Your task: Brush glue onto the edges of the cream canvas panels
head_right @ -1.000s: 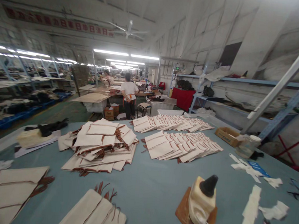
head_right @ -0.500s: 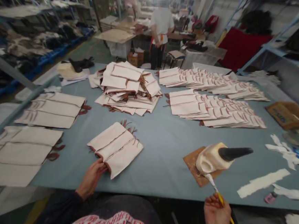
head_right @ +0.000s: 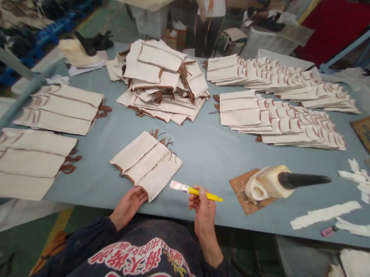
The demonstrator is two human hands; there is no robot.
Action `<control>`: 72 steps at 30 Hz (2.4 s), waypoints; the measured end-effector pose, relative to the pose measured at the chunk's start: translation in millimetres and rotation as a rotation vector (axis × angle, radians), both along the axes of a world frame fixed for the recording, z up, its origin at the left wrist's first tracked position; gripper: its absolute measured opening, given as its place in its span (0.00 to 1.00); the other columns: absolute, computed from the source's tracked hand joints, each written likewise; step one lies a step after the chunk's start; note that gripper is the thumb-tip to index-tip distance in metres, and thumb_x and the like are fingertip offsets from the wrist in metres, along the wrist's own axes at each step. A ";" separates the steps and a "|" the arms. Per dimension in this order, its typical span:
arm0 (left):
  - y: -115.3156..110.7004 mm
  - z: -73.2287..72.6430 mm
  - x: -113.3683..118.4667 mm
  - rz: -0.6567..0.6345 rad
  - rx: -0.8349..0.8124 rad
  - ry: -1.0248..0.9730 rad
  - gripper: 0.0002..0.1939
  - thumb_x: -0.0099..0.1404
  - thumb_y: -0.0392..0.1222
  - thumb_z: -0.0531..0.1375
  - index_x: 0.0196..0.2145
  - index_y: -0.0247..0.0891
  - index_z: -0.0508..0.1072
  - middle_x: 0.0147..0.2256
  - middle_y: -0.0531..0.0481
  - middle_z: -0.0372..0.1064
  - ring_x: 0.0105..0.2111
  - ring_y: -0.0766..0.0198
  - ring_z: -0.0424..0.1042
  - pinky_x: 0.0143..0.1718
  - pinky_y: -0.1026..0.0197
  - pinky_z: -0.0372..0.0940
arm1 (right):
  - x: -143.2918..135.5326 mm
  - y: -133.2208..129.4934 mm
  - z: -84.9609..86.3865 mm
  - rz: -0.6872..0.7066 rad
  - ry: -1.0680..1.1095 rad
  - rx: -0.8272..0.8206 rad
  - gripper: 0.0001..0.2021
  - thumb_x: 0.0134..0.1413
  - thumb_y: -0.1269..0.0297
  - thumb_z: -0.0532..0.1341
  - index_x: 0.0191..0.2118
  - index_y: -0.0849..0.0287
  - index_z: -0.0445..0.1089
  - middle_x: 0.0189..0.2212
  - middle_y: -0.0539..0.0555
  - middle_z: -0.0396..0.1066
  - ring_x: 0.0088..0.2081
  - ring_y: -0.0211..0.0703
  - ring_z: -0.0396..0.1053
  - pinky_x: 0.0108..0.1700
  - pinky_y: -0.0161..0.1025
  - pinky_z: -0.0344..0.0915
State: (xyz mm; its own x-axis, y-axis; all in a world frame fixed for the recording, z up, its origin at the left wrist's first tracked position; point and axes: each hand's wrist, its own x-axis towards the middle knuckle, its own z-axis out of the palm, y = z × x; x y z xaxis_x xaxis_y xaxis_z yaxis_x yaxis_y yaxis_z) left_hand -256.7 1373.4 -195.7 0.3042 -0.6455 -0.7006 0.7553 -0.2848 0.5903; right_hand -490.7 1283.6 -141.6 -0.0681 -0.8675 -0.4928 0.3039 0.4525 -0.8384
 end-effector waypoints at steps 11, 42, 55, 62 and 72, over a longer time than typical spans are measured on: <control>-12.7 1.2 -7.1 -0.134 0.103 -0.497 0.14 0.68 0.44 0.65 0.28 0.35 0.71 0.25 0.58 0.66 0.25 0.67 0.66 0.30 0.63 0.65 | 62.1 -11.1 29.8 0.313 0.080 -0.207 0.24 0.56 0.40 0.64 0.36 0.60 0.76 0.21 0.49 0.73 0.21 0.36 0.66 0.25 0.35 0.65; -10.0 191.6 31.6 -0.840 -0.251 -0.540 0.08 0.59 0.42 0.58 0.25 0.37 0.67 0.24 0.54 0.63 0.26 0.65 0.63 0.27 0.65 0.59 | 61.8 -35.0 149.3 0.783 0.021 -0.875 0.09 0.67 0.61 0.59 0.41 0.53 0.77 0.27 0.48 0.75 0.26 0.37 0.68 0.27 0.37 0.64; -7.9 193.4 24.9 -0.895 -0.205 -0.414 0.07 0.55 0.44 0.57 0.25 0.38 0.64 0.23 0.56 0.58 0.23 0.69 0.55 0.23 0.66 0.51 | 53.2 -22.6 140.8 0.666 0.006 -0.923 0.08 0.67 0.60 0.59 0.42 0.52 0.76 0.29 0.49 0.75 0.27 0.38 0.70 0.29 0.38 0.66; -10.3 197.1 24.4 -0.953 -0.230 -0.479 0.08 0.56 0.44 0.57 0.25 0.38 0.65 0.23 0.56 0.57 0.24 0.69 0.56 0.24 0.65 0.52 | 43.6 -13.3 145.3 0.540 0.079 -1.046 0.09 0.67 0.62 0.57 0.43 0.53 0.76 0.28 0.49 0.75 0.28 0.40 0.70 0.30 0.40 0.66; -11.1 209.0 31.0 -1.036 -0.535 -1.109 0.10 0.61 0.32 0.51 0.24 0.38 0.66 0.24 0.53 0.65 0.27 0.65 0.64 0.31 0.61 0.58 | 52.6 3.5 154.2 0.299 0.188 -1.008 0.09 0.66 0.61 0.59 0.39 0.53 0.76 0.25 0.48 0.73 0.25 0.40 0.72 0.27 0.40 0.68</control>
State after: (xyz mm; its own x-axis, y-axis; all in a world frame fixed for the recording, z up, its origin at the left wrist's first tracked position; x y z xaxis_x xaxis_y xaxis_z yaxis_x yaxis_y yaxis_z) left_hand -225.7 1362.3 13.3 -0.2188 -0.9725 -0.0800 -0.4680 0.0326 0.8831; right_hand -438.1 1287.1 12.7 0.2145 -0.8627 0.4579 0.1220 -0.4415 -0.8889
